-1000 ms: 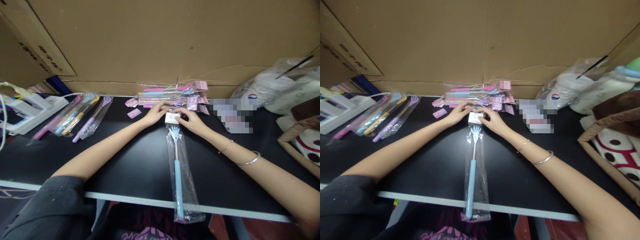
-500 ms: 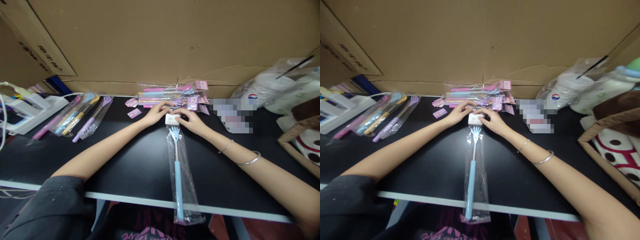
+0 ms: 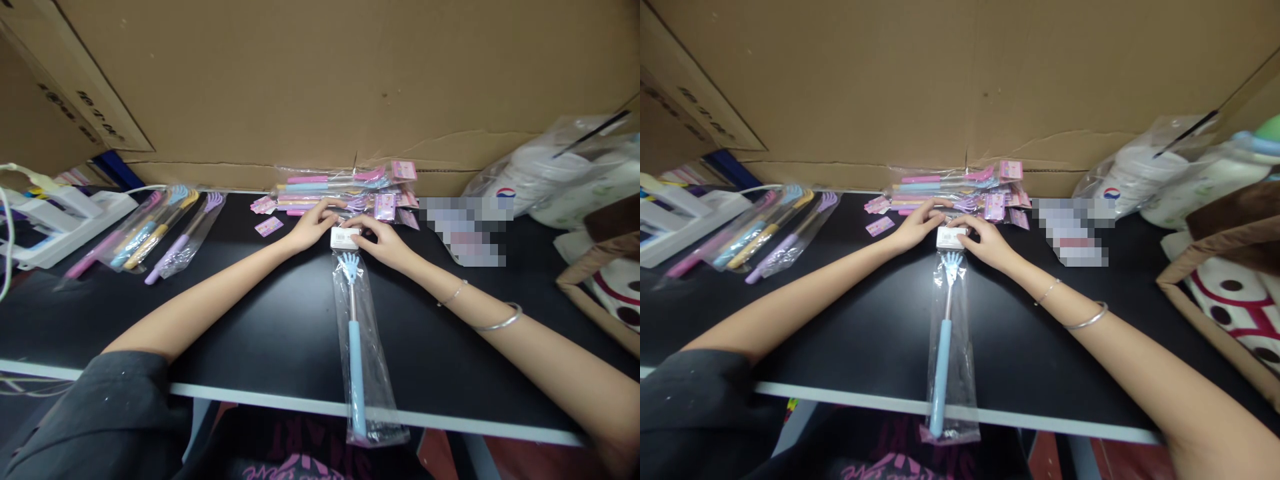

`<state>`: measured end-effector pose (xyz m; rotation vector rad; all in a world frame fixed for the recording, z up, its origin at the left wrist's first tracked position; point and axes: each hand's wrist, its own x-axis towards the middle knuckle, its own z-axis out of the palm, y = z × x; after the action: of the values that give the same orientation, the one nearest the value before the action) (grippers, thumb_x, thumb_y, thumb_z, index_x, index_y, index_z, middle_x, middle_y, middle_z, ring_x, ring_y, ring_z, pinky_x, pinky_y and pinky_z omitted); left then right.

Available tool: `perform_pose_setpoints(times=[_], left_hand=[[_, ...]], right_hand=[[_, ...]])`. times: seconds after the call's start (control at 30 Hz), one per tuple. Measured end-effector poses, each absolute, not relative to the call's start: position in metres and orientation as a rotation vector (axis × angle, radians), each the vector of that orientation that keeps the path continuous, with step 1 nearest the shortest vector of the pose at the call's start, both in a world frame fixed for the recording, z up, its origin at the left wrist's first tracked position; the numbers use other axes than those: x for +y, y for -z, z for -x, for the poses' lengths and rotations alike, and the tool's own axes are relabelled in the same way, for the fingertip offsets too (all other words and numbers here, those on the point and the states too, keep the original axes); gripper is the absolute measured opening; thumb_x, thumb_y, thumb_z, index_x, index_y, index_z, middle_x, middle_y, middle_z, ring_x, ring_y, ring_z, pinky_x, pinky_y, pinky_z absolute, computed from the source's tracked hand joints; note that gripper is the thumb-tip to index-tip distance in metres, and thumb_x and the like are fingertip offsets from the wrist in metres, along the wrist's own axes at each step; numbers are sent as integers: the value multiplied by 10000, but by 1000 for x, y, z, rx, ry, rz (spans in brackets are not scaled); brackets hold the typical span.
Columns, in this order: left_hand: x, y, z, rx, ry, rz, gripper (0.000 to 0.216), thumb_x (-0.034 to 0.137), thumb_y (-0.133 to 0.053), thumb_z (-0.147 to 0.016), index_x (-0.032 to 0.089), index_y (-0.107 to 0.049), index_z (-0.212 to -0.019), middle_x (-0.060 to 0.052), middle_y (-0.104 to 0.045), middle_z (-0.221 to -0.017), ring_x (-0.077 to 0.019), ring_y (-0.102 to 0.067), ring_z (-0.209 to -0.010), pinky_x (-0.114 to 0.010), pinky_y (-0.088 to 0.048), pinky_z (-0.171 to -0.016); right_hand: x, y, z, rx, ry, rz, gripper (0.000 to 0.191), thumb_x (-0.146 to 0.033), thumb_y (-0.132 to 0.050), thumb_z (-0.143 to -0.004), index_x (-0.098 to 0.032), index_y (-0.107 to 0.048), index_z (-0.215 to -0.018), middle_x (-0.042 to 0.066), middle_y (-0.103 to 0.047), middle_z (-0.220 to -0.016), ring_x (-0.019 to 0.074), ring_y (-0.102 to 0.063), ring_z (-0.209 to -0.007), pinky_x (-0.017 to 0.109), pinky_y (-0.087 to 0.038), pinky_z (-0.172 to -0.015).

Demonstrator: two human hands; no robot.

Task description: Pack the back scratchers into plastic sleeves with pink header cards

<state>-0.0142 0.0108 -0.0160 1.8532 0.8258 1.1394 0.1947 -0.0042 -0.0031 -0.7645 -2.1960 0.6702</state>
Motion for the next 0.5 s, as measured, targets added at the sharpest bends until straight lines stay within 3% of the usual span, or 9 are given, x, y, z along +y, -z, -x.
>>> perform_pose_setpoints(times=[0.1,0.3,0.5], left_hand=[[10,16,13,828,-1142,-1828,248,225,-504,-920,170,-509,-1162,-19,-666,-900,-137,-637,-828,-255,-461,-783],[11,15,14,833,-1154,-1858,222,179,-493,-914,169,-546,-1129,-50,-655,-1106,-116,-628,-864,-236,-461,-803],[11,15,13,839,-1151,-1849,224,196,-504,-913,171,-547,-1131,-62,-637,-1177,-112,-624,-870,-235,-460,-810]], right_hand=[[-4,4,-195,-2193,-672,763,261,-218,-550,-832,-207,-642,-1076,58,-699,-1085,214,-631,-951,367,-479,-848],[-5,3,-194,-2201,-686,775,241,-226,-540,-841,-201,-654,-1051,67,-702,-1111,229,-631,-1005,389,-468,-892],[-5,3,-195,-2209,-691,760,246,-234,-532,-855,-213,-652,-1069,66,-696,-1139,237,-622,-1053,410,-454,-933]])
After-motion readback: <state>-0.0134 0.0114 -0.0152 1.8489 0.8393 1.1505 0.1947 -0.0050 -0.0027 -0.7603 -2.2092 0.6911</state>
